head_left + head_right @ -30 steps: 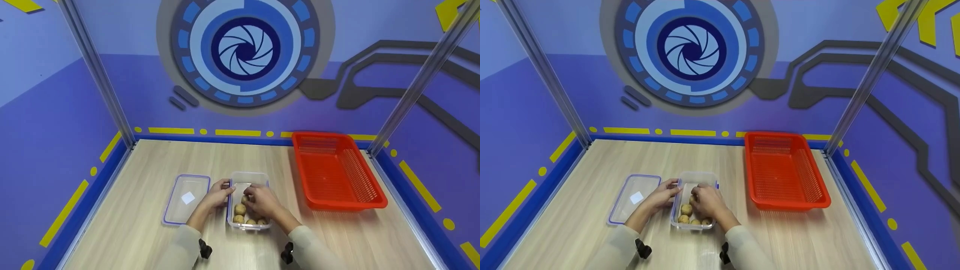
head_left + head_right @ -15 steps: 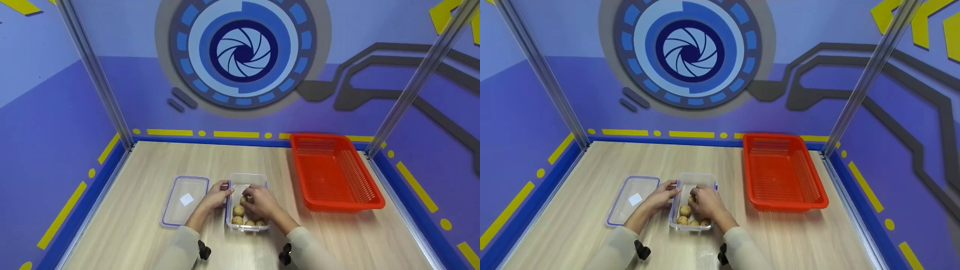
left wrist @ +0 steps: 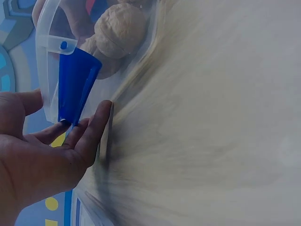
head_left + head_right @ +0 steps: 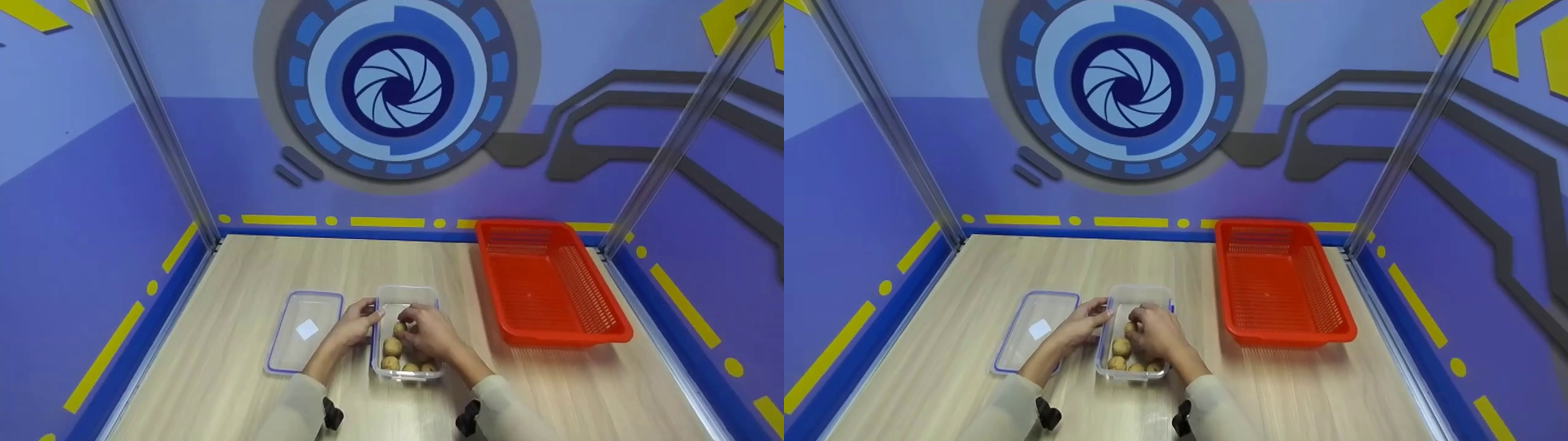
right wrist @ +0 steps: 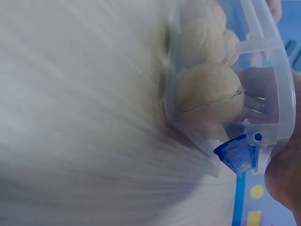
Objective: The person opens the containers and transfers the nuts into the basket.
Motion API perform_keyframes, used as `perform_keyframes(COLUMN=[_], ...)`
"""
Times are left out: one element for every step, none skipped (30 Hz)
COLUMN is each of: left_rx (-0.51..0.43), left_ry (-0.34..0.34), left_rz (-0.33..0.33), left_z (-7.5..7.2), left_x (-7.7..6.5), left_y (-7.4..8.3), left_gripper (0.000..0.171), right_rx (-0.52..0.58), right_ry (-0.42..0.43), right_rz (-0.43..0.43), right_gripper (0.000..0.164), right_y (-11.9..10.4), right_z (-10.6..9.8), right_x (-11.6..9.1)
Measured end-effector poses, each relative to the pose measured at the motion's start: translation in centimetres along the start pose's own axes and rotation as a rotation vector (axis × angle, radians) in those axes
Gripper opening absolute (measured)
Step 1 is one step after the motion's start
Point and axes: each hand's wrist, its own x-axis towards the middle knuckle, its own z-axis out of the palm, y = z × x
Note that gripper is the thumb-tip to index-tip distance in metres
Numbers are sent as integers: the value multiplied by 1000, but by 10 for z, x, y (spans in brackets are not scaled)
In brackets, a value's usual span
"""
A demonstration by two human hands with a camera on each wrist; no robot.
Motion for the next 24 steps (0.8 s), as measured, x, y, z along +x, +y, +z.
perform_keyframes(left_rx=[-1, -1, -2, 2, 6, 14, 23, 39, 53, 66, 77, 88, 94, 96, 95, 95, 90, 84, 74, 68, 65, 61, 49, 41], left_ry=[-2, -4, -5, -6, -7, -6, -6, -5, -1, 1, 3, 5, 7, 7, 10, 10, 9, 8, 7, 8, 9, 9, 7, 6], left_rz=[2, 3, 5, 8, 12, 17, 26, 43, 58, 71, 85, 98, 110, 120, 124, 125, 124, 121, 115, 110, 104, 98, 91, 87], left_z=[0, 1, 1, 1, 1, 1, 0, 0, -1, -1, -1, -1, -1, -1, 0, 0, 0, 0, 0, 0, 0, 0, 0, 0], left_x=[0, 0, -1, -1, -1, -1, -1, -1, 0, 0, 0, 0, 0, 0, -1, -1, -1, -2, -2, -2, -3, -2, -2, -2], left_y=[-1, -1, -2, -2, -2, -3, -3, -3, -3, -3, -3, -4, -4, -4, -5, -6, -6, -7, -7, -8, -8, -8, -9, -9], left_gripper=[55, 55, 55, 56, 55, 55, 55, 55, 55, 55, 54, 54, 53, 53, 53, 52, 52, 52, 52, 52, 52, 52, 52, 52], right_rx=[4, 10, 15, 19, 25, 30, 36, 42, 47, 48, 49, 51, 53, 56, 57, 61, 67, 74, 81, 87, 92, 98, 100, 101], right_ry=[-1, -2, -5, -8, -14, -20, -29, -39, -46, -53, -61, -69, -76, -80, -83, -89, -94, -97, -98, -100, -102, -105, -104, -103], right_rz=[6, 11, 13, 13, 13, 13, 17, 22, 23, 24, 24, 26, 27, 25, 21, 22, 25, 30, 30, 31, 31, 32, 27, 19], right_gripper=[23, 24, 24, 25, 25, 25, 25, 25, 24, 24, 24, 23, 23, 22, 22, 21, 21, 21, 21, 21, 21, 21, 20, 20], right_y=[0, 0, 0, 0, -1, -1, -1, -1, -1, -1, -1, -1, -1, -1, -1, -1, -2, -2, -2, -2, -2, -2, -2, -2], right_z=[0, -1, -1, -2, -2, -3, -3, -4, -4, -4, -5, -5, -6, -6, -7, -7, -8, -8, -9, -9, -9, -10, -10, -11], right_x=[-1, -1, -2, -2, -2, -1, 0, 0, 1, 2, 2, 2, 3, 3, 3, 3, 3, 3, 4, 4, 5, 5, 5, 5])
